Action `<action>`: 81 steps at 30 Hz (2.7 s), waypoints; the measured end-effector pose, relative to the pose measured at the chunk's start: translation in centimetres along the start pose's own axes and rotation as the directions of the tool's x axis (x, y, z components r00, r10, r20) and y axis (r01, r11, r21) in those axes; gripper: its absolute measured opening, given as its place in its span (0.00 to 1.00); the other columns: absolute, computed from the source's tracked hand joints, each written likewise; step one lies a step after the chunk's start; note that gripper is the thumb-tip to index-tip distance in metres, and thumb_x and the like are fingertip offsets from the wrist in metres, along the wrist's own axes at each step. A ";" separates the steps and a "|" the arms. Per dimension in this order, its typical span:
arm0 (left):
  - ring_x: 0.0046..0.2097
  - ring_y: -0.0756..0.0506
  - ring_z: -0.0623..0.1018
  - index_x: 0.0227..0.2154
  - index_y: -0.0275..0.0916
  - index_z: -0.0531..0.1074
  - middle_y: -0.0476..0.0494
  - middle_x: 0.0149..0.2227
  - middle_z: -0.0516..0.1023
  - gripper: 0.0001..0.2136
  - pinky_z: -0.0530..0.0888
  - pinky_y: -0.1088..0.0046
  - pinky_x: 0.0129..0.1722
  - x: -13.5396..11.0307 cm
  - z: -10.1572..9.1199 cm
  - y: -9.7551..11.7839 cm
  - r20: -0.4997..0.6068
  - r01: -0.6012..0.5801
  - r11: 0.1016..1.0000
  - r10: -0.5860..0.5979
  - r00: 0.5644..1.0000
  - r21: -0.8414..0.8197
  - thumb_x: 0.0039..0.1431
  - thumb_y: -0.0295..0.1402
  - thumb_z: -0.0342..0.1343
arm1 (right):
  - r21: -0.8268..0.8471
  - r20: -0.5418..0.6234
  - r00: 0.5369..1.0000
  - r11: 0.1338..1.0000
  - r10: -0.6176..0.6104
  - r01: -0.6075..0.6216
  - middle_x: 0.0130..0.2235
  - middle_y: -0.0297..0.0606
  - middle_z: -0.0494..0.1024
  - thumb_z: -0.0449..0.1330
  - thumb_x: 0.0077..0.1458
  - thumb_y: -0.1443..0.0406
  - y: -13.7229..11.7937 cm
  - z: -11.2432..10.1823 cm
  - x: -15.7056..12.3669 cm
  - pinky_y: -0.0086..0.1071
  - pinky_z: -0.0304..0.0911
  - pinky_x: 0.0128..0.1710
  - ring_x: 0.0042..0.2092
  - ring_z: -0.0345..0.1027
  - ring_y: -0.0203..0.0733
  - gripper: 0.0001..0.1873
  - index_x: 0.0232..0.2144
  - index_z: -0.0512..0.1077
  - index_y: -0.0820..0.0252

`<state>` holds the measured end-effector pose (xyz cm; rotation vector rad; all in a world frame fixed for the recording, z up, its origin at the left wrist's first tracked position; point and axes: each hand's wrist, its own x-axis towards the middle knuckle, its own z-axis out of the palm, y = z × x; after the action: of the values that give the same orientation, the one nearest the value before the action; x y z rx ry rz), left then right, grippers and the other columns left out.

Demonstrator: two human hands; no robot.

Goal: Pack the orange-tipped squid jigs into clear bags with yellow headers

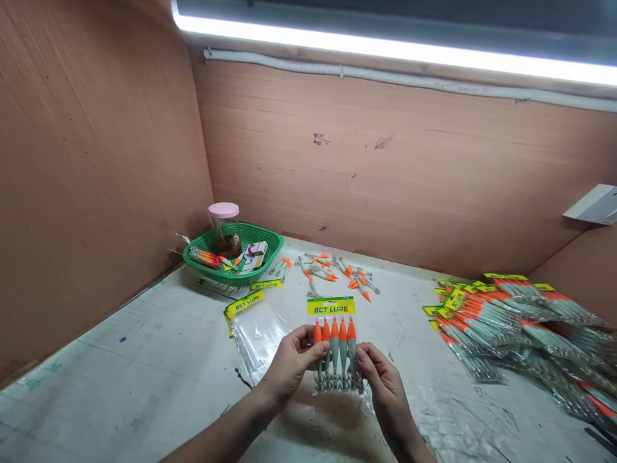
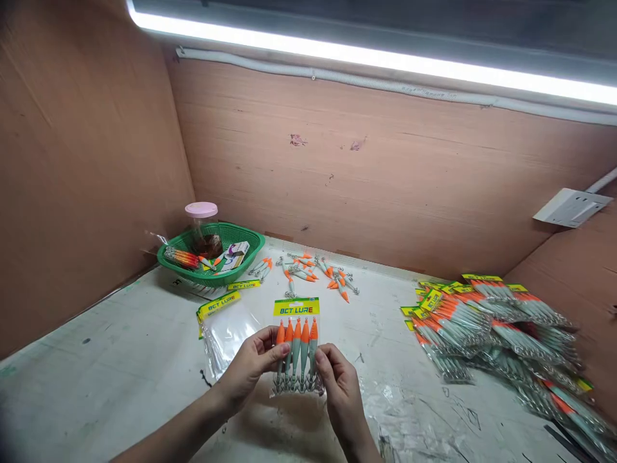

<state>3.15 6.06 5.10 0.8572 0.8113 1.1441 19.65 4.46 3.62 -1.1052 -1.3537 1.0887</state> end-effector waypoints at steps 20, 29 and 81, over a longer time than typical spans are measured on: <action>0.32 0.48 0.76 0.32 0.35 0.76 0.42 0.31 0.79 0.13 0.72 0.74 0.32 0.1 -0.2 -0.3 0.012 0.099 0.992 -0.098 0.995 -0.079 0.44 0.36 0.65 | 0.021 -0.013 1.000 0.999 0.029 -0.028 0.23 0.28 0.56 0.55 0.57 0.54 0.5 -0.3 -0.6 0.28 0.46 0.24 0.25 0.45 0.33 0.17 0.25 0.63 0.59; 0.33 0.48 0.75 0.34 0.34 0.75 0.42 0.34 0.78 0.18 0.73 0.71 0.32 0.5 -0.6 -0.7 0.014 0.119 0.990 -0.118 0.993 -0.079 0.39 0.38 0.68 | 0.098 -0.026 0.998 0.994 0.050 -0.047 0.22 0.28 0.56 0.56 0.56 0.53 1.1 -0.2 -0.4 0.27 0.46 0.23 0.25 0.45 0.32 0.17 0.25 0.64 0.58; 0.32 0.50 0.74 0.37 0.36 0.67 0.48 0.32 0.76 0.23 0.69 0.73 0.36 -0.6 0.7 -0.6 0.041 0.124 0.983 -0.119 0.992 -0.139 0.37 0.33 0.69 | 0.080 0.014 1.000 0.997 0.021 -0.022 0.22 0.27 0.55 0.57 0.56 0.55 -0.1 0.6 -1.3 0.28 0.44 0.23 0.24 0.45 0.32 0.17 0.22 0.62 0.58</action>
<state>3.89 5.31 4.97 0.6978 0.7363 1.0637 19.16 3.10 3.45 -1.0577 -1.2998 1.1573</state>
